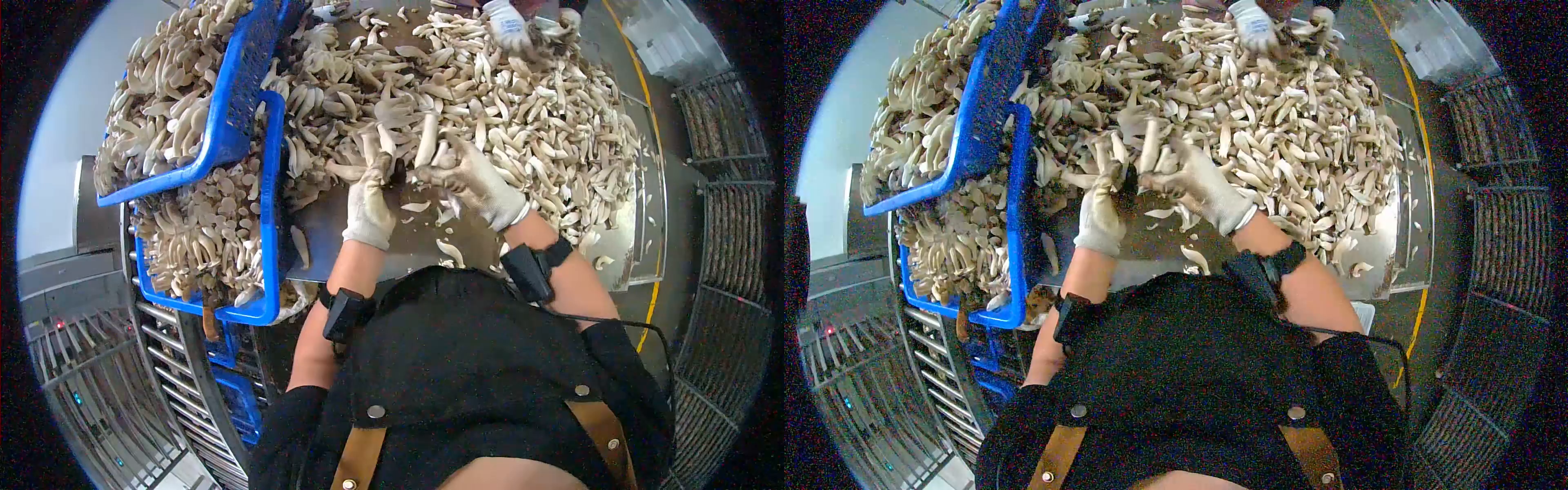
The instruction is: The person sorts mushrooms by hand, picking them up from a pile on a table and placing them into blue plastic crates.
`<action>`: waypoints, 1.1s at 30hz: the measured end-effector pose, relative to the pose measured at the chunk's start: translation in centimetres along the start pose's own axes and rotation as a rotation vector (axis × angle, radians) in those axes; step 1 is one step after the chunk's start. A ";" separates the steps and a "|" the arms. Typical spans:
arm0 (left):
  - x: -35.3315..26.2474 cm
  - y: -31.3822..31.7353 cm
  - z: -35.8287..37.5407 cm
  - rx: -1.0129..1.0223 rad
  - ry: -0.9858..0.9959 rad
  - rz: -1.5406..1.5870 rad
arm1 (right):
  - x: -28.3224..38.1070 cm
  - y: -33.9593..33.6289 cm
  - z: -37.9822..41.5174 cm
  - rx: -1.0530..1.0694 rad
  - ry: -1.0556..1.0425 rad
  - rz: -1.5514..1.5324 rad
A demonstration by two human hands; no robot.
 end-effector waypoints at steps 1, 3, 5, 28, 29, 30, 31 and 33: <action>-0.2 0.3 -0.1 0.017 0.125 -0.095 | 0.7 0.0 -0.2 -0.001 -0.100 0.082; -0.4 1.0 0.2 0.048 0.367 -0.293 | 1.7 -0.1 0.0 -0.016 -0.159 0.682; -0.5 1.6 1.0 -0.086 0.544 -0.348 | 1.9 1.1 0.1 0.145 -0.164 1.117; 1.4 0.3 -0.6 0.069 0.066 0.032 | 4.0 3.1 0.6 0.174 -0.192 0.624; 1.3 0.6 -0.6 0.045 0.011 0.086 | 4.2 3.5 1.0 0.224 -0.235 0.714; 1.4 0.1 -1.0 0.012 0.002 0.085 | 4.5 3.5 1.0 0.255 -0.339 0.720; 1.1 0.2 -1.4 0.061 -0.003 0.130 | 4.6 3.1 1.0 0.288 -0.445 0.725; 0.4 0.5 -1.6 0.157 -0.002 0.224 | 4.2 1.9 1.0 0.317 -0.185 0.438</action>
Point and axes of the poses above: each hand's wrist, its own z-axis away from the middle knuckle, its own y-axis out of the palm, x = y × z, the point moved 6 cm from there along -z, towards the middle knuckle, and after that the axes turned 10 degrees about -y, right-handed, at the moved point
